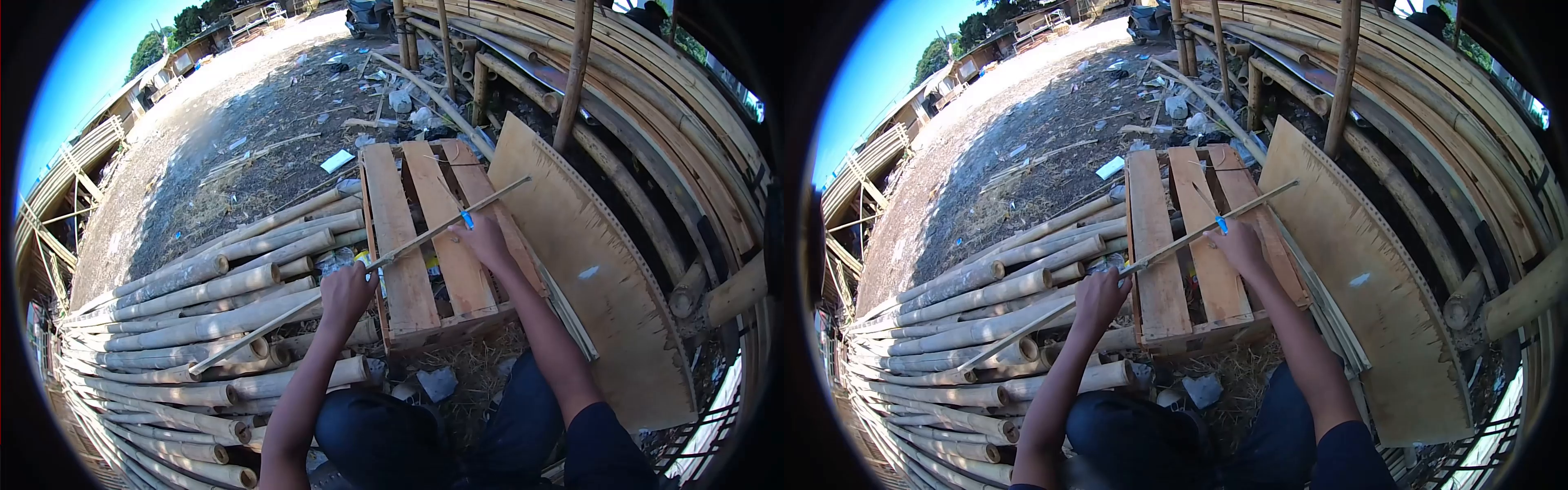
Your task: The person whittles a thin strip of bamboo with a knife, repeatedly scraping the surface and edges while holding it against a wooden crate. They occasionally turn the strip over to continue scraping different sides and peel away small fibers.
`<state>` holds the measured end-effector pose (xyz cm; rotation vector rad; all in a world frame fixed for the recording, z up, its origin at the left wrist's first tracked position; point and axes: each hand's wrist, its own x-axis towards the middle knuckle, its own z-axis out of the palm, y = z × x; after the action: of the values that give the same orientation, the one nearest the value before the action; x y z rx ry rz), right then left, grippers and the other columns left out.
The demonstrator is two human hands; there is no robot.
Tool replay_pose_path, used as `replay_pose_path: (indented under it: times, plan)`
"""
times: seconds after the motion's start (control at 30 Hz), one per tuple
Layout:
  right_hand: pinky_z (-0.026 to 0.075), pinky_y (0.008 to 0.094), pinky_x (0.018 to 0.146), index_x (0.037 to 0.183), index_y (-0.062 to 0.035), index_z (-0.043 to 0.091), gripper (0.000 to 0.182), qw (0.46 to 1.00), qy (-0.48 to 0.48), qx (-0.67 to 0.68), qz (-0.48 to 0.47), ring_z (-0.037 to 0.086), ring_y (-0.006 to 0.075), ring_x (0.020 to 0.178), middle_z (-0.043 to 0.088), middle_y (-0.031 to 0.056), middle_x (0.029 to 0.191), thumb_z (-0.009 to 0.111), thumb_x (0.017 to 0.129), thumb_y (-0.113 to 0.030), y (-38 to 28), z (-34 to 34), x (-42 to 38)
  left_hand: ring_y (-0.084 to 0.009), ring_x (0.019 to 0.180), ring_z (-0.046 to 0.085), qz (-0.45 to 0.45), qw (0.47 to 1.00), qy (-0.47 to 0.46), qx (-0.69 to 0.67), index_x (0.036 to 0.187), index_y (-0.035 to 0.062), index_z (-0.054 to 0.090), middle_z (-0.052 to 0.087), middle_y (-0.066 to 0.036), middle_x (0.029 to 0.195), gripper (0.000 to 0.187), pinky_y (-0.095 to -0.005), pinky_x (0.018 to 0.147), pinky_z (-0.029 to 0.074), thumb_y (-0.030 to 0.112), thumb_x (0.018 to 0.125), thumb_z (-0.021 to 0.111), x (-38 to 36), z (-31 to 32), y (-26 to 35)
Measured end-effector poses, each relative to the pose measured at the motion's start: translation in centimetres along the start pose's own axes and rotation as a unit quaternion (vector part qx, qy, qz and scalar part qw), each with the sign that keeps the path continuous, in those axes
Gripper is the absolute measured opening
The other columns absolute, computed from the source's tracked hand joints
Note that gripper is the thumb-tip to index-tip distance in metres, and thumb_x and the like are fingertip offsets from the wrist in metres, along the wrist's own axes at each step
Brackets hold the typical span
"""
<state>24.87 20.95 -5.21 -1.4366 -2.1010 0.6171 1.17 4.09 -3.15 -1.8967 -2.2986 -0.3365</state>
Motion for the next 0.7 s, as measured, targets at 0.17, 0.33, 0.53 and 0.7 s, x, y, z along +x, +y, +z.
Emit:
replay_pose_path:
  times: [0.17, 0.33, 0.53, 0.7]
  plan:
    - [0.049, 0.0446, 0.070, 0.085, 0.0005, 0.062, 0.021, 0.988, 0.060, 0.078, -0.121, 0.063, 0.0366, 0.080, 0.063, 0.0175, 0.075, 0.076, 0.073, -0.009, -0.9, 1.4, 0.4, -0.0337, 0.062, 0.066, -0.011, 1.000, -0.022, 0.004, 0.081, 0.0064, 0.065, 0.064, -0.016, 0.064, 0.034, -0.0464, 0.057, 0.051, 0.039, 0.090, 0.059, 0.1, -0.6, 0.6]
    - [0.049, 0.0447, 0.070, 0.082, 0.0013, 0.060, 0.015, 0.977, 0.067, 0.121, -0.161, 0.063, 0.0359, 0.080, 0.064, 0.0191, 0.081, 0.072, 0.075, -0.005, -0.5, 3.0, 1.5, -0.0328, 0.061, 0.066, -0.005, 1.000, -0.021, 0.013, 0.080, 0.0055, 0.065, 0.064, -0.016, 0.064, 0.036, -0.0451, 0.057, 0.051, 0.039, 0.090, 0.059, 0.1, -0.7, 0.8]
    - [0.049, 0.0443, 0.067, 0.078, 0.0033, 0.057, 0.011, 0.974, 0.081, 0.115, -0.180, 0.063, 0.0378, 0.077, 0.063, 0.0207, 0.081, 0.067, 0.076, -0.002, -0.8, 3.2, 1.5, -0.0319, 0.061, 0.067, 0.003, 1.000, -0.016, 0.016, 0.080, 0.0046, 0.066, 0.065, -0.015, 0.064, 0.037, -0.0435, 0.057, 0.052, 0.039, 0.090, 0.059, 0.1, -0.6, 0.7]
    - [0.049, 0.0409, 0.066, 0.082, 0.0041, 0.058, 0.013, 0.975, 0.067, 0.117, -0.177, 0.062, 0.0382, 0.077, 0.062, 0.0204, 0.078, 0.067, 0.075, -0.002, -0.8, 2.8, 1.5, -0.0322, 0.060, 0.067, 0.006, 1.000, -0.012, 0.013, 0.078, 0.0047, 0.066, 0.065, -0.016, 0.063, 0.037, -0.0434, 0.056, 0.052, 0.039, 0.090, 0.060, 0.1, -0.3, 0.5]
